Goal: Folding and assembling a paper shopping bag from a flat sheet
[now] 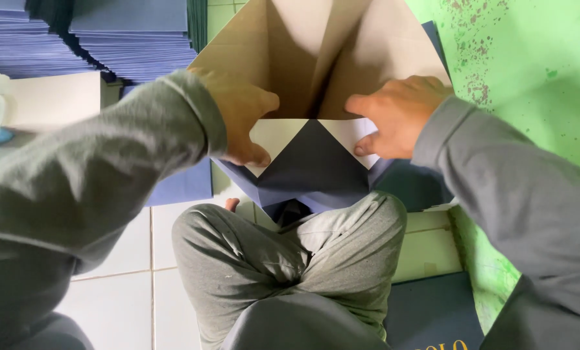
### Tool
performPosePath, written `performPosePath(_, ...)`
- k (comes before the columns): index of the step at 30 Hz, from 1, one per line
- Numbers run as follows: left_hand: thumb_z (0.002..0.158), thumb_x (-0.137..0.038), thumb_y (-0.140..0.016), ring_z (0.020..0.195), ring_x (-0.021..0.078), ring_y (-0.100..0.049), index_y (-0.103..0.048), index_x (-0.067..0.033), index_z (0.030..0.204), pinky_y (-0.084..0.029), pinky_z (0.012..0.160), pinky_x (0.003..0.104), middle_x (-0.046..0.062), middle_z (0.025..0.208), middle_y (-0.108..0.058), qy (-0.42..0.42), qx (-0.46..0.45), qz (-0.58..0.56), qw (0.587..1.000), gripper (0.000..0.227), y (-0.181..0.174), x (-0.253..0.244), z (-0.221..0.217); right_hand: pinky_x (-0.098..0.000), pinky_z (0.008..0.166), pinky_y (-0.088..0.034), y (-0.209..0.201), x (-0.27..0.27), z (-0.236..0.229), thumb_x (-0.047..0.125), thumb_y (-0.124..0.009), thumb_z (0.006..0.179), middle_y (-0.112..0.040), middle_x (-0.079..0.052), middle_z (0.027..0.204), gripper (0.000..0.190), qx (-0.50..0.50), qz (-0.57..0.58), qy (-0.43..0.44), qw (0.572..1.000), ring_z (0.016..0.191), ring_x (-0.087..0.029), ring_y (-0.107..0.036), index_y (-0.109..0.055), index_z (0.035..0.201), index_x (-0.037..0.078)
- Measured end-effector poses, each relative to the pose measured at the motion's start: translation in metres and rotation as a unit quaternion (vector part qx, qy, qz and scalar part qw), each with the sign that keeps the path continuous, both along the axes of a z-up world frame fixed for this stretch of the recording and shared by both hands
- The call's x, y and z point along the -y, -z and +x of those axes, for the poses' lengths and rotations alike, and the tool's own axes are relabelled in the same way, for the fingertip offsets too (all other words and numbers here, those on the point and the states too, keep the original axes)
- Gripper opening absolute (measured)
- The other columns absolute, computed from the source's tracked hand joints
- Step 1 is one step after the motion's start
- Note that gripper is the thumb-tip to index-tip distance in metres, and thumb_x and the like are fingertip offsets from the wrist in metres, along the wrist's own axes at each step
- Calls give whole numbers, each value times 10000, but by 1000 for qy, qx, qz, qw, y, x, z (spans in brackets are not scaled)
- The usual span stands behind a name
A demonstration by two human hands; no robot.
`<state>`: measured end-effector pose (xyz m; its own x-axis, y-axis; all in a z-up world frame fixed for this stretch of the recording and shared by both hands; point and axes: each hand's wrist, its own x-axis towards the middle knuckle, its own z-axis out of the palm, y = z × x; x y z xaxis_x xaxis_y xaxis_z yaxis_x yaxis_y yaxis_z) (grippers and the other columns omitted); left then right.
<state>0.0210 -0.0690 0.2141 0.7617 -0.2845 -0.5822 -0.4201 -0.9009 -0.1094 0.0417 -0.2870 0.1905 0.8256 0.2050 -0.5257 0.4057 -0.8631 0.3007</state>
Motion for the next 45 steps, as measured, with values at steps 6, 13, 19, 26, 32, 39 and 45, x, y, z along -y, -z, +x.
performPosePath(6,822,-617,-725,1020,388,-692,-573,-232,1236,-537,847,551,103,1029,-721,9,46,-44,998,585,21,-14,-7,-623,1094,-467,49,5,-45,410,-804,905,-623,-184,1442,564,363,263,-392,804,1267,-401,-627,-644,1343,92)
performPosePath(13,889,-577,-703,877,338,-690,-588,-178,1088,-532,791,533,56,912,-701,21,89,-110,990,461,20,-39,-2,-603,1071,-432,107,-3,-77,601,-308,1062,-534,-181,1530,663,349,294,-381,804,1407,-410,-516,-574,1442,128)
performPosePath(19,1092,-35,-623,1136,353,-605,-543,-15,1280,-553,928,490,179,1257,-568,-42,551,-611,566,205,68,-59,-67,-601,1180,-349,122,5,-71,636,-351,1058,-503,-195,1577,716,363,292,-373,803,1455,-418,-485,-451,1552,127)
performPosePath(26,965,-434,-641,1631,289,-128,-55,-58,1633,-176,1292,462,148,1747,-62,-288,285,-758,511,964,168,-2,-105,-605,1134,-402,119,-2,-71,662,-377,1035,-523,-178,1553,707,373,281,-382,798,1417,-416,-525,-553,1473,137)
performPosePath(32,1036,-287,-517,1627,242,32,38,1,1617,-36,1343,382,169,1737,64,-248,232,-803,490,854,167,16,-109,-621,1159,-367,122,0,-73,668,-424,1027,-507,-181,1572,725,362,281,-375,806,1435,-425,-506,-515,1512,137)
performPosePath(39,1069,-239,-437,1622,233,62,13,16,1616,6,1341,368,173,1735,53,-249,230,-802,492,753,175,20,-111,-640,1168,-353,124,5,-68,702,-409,1019,-514,-184,1574,774,352,290,-385,803,1443,-435,-504,-472,1544,136)
performPosePath(45,932,-245,-566,1614,249,-186,-138,-90,1629,-325,1217,490,114,1733,-173,-350,265,-755,488,832,177,25,-101,-668,1148,-358,123,6,-65,739,-248,998,-524,-183,1567,849,360,294,-383,799,1411,-441,-539,-493,1544,136)
